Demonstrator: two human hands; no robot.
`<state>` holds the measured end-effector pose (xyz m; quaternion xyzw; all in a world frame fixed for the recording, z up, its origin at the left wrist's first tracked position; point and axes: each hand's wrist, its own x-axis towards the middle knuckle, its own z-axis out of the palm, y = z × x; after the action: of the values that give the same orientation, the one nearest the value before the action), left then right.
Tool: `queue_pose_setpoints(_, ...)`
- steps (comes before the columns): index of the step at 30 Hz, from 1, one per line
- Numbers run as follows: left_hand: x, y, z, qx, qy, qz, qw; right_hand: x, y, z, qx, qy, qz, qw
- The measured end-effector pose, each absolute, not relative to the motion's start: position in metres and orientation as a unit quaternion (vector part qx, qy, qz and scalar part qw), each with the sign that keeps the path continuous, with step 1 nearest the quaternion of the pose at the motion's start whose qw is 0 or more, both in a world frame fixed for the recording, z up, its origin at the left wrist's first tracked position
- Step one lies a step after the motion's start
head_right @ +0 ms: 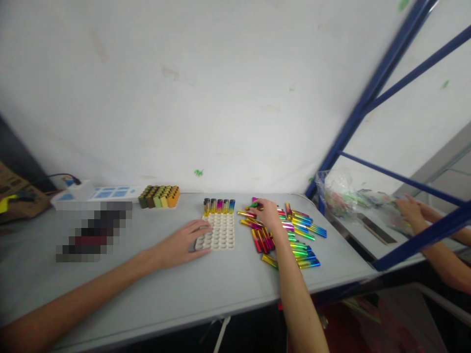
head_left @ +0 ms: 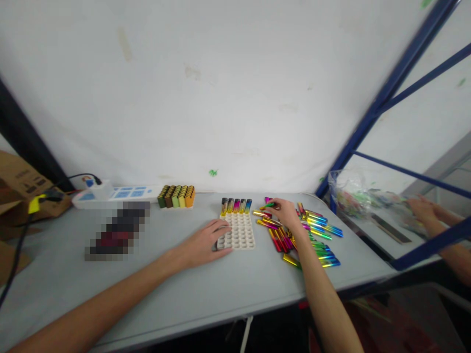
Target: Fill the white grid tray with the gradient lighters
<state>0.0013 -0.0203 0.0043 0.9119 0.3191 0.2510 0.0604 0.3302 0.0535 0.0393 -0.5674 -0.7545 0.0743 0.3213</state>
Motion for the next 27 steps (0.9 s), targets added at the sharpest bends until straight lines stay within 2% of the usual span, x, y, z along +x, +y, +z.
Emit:
queue_pose_setpoints(4,0.001,-0.021,0.005,0.911,0.315,0.258,0.063,0.321,0.044,0.056,-0.535,-0.753,0.08,0.375)
queue_pose_setpoints(10,0.002,-0.021,0.005,0.912,0.31,0.262,0.064,0.286,0.044,0.071,-0.452,-0.805,0.093,0.372)
queue_pose_setpoints(19,0.004,-0.023,0.009,0.913,0.306,0.26,0.07,0.219,0.042,0.064,-0.398,-0.846,0.087,0.342)
queue_pose_setpoints(27,0.004,-0.022,0.007,0.913,0.312,0.255,0.067,0.212,0.04,0.039,-0.416,-0.828,0.051,0.373)
